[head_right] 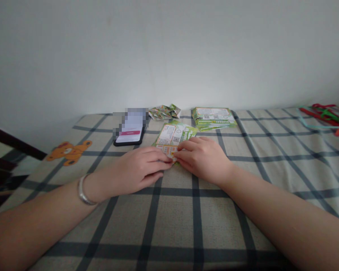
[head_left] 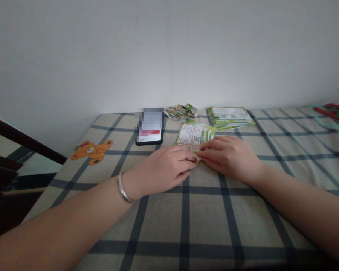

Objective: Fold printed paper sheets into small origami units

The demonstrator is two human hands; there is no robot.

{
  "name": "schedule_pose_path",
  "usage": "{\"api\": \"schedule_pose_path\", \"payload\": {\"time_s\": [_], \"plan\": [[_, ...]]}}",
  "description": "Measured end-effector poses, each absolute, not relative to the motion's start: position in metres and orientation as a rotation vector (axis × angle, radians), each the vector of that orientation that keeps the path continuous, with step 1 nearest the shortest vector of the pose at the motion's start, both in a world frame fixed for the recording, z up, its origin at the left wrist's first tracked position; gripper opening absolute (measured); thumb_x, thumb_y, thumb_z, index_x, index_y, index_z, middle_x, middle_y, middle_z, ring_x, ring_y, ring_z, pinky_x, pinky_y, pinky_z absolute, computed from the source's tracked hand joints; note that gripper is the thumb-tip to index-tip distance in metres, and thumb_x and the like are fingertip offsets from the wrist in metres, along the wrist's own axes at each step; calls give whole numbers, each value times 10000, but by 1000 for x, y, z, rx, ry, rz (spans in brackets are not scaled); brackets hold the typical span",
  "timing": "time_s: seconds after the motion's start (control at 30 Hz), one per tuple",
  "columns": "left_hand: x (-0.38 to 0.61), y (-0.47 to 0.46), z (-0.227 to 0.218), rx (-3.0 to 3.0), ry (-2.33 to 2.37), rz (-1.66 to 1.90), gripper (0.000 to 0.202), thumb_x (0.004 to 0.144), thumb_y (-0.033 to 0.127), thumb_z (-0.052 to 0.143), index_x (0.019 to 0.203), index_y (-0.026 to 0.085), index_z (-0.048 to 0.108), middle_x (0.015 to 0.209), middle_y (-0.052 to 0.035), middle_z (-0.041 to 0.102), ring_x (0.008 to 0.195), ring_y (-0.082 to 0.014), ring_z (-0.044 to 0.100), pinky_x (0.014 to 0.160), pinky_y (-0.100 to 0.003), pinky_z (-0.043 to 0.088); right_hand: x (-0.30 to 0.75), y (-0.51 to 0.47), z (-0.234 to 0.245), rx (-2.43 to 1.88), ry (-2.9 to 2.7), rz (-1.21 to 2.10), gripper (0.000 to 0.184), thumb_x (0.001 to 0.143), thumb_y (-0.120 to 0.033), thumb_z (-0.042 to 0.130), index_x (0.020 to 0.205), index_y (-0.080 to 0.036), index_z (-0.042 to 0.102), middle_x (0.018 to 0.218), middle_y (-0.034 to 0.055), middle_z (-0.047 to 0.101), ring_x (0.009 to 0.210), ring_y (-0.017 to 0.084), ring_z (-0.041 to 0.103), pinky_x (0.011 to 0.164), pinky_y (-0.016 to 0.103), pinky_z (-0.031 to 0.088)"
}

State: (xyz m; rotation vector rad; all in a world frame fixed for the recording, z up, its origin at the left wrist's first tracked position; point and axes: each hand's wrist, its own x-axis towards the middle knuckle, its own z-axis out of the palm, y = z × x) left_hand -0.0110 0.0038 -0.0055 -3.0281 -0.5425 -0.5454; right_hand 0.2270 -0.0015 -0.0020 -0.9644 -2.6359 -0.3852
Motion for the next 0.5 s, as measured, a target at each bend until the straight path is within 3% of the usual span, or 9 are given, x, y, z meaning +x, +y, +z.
{"api": "schedule_pose_path", "payload": {"time_s": [0.1,0.33,0.5], "plan": [[-9,0,-5,-2996,-618,-541,250,886,233,595,1111,137,650,1132,-52,685,1069,-211,596,991,-398,489,228,2,-3,-946,-2640,-370,227,936,-275,523,1015,-218,727,1023,57,712,850,203,626,716,330,454],[-14,7,-7,-3039,-529,-519,239,895,172,571,1122,163,643,1177,-21,668,1116,-180,572,1039,-353,459,228,3,-6,-954,-2654,-298,234,935,-257,524,1046,-206,724,1033,76,707,877,209,620,746,334,475],[-14,8,-6,-3000,-512,-496,233,898,158,553,1115,156,638,1158,-63,661,1124,-203,570,1014,-384,476,229,4,-7,-929,-2637,-288,233,931,-256,533,1054,-209,725,1028,84,707,875,210,619,750,336,481]]}}
